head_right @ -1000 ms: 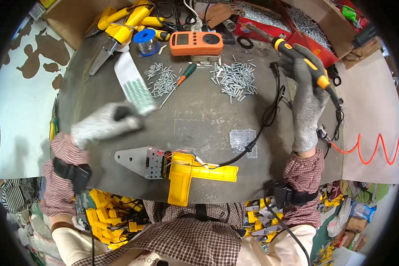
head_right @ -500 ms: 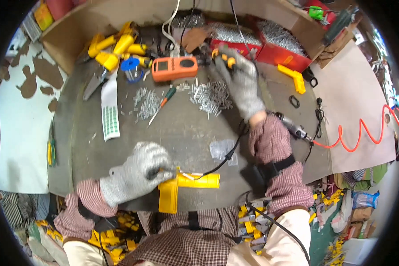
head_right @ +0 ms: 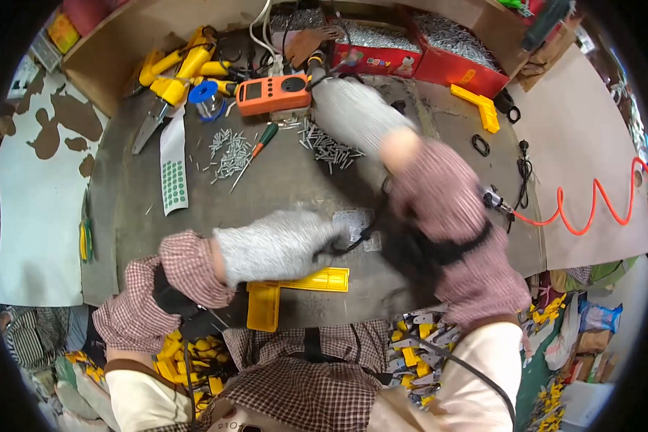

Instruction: Assembling a yellow handheld tool by connecting internal wires, attaching metal components, and securing with screws.

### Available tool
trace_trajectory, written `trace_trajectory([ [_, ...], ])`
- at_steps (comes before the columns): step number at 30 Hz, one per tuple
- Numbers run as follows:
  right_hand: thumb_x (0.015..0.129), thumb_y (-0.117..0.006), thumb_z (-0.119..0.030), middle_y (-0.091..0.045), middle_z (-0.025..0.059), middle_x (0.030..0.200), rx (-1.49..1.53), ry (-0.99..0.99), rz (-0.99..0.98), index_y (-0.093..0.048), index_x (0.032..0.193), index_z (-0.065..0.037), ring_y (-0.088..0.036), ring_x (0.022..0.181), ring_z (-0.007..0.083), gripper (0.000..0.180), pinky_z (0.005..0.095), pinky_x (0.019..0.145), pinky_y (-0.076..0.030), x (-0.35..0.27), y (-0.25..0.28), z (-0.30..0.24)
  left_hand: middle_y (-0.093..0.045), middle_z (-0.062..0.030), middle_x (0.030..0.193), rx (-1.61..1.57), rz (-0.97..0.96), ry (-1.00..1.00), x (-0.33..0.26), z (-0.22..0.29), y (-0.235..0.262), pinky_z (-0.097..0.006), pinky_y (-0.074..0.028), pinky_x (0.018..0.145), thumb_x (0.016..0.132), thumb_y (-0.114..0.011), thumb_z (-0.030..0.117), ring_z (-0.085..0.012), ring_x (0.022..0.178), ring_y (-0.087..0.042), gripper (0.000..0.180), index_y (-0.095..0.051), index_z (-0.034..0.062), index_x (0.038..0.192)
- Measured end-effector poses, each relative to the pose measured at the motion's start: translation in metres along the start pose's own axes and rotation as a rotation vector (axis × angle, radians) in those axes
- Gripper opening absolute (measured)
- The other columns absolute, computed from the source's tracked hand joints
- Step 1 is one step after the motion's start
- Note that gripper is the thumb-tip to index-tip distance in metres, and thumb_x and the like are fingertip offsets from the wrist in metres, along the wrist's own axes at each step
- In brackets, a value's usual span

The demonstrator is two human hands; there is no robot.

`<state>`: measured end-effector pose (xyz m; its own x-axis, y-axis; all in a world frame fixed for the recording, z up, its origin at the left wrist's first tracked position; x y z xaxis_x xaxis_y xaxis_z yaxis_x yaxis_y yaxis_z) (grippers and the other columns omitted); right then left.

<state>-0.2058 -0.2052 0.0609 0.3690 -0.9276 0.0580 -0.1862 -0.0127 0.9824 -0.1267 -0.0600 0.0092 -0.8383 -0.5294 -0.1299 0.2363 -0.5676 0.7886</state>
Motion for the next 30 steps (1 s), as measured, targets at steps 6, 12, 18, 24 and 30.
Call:
trace_trajectory([
  [6,0.100,-0.052,-0.027,-0.069,0.0201,0.081,0.231,0.101,-0.179,-0.064,0.111,-0.004,-0.068,0.075,0.0397,0.028,0.0487,0.067,-0.055,-0.162,-0.020,0.007,-0.066,-0.0119,0.090,-0.496,0.214,0.067,-0.032,-0.013,0.018,-0.039,-0.053,0.081,0.088,-0.070,0.009,-0.0290,0.085,-0.065,0.019,-0.064,0.0047,0.107],
  [12,0.098,-0.061,-0.028,-0.068,0.0212,0.092,0.632,0.073,-0.382,-0.067,0.103,0.000,-0.068,0.084,0.0366,0.029,0.0459,0.073,-0.053,-0.172,-0.042,-0.034,-0.065,-0.0111,0.104,-0.025,0.547,0.006,-0.060,-0.003,0.000,-0.046,-0.045,0.094,0.080,-0.079,0.010,-0.0314,0.102,-0.062,0.033,-0.061,0.0087,0.108],
  [18,0.097,-0.063,-0.024,-0.069,0.0172,0.085,0.811,0.059,-0.244,-0.071,0.108,-0.005,-0.069,0.076,0.0319,0.023,0.0395,0.069,-0.054,-0.169,-0.065,-0.031,-0.064,-0.0115,0.110,0.012,0.644,0.159,-0.094,-0.022,-0.022,-0.048,-0.044,0.094,0.074,-0.077,0.003,-0.0355,0.108,-0.059,0.036,-0.059,0.0101,0.104],
  [24,0.092,-0.068,-0.017,-0.073,0.0122,0.088,0.556,0.116,-0.187,-0.072,0.115,-0.006,-0.072,0.076,0.0260,0.026,0.0341,0.068,-0.055,-0.173,-0.061,-0.045,-0.063,-0.0133,0.114,0.006,0.667,0.155,-0.097,-0.026,-0.025,-0.048,-0.045,0.093,0.071,-0.076,0.002,-0.0372,0.108,-0.060,0.044,-0.060,0.0091,0.112],
  [30,0.091,-0.066,-0.028,-0.064,0.0087,0.072,0.229,0.224,-0.037,-0.071,0.095,-0.011,-0.066,0.065,0.0292,0.018,0.0411,0.061,-0.054,-0.169,-0.061,-0.061,-0.065,-0.0091,0.116,0.145,0.651,0.097,-0.098,-0.017,-0.025,-0.047,-0.045,0.096,0.073,-0.074,0.010,-0.0333,0.112,-0.060,0.039,-0.066,0.0092,0.112],
])
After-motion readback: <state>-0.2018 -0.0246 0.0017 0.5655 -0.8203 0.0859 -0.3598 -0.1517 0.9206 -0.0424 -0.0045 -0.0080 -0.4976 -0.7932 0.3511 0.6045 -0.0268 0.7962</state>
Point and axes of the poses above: each hand's wrist, its own x-axis towards the middle knuckle, its own y-axis out of the back of the hand, z = x × y, the point moved 7 cm from there along x, towards the middle knuckle
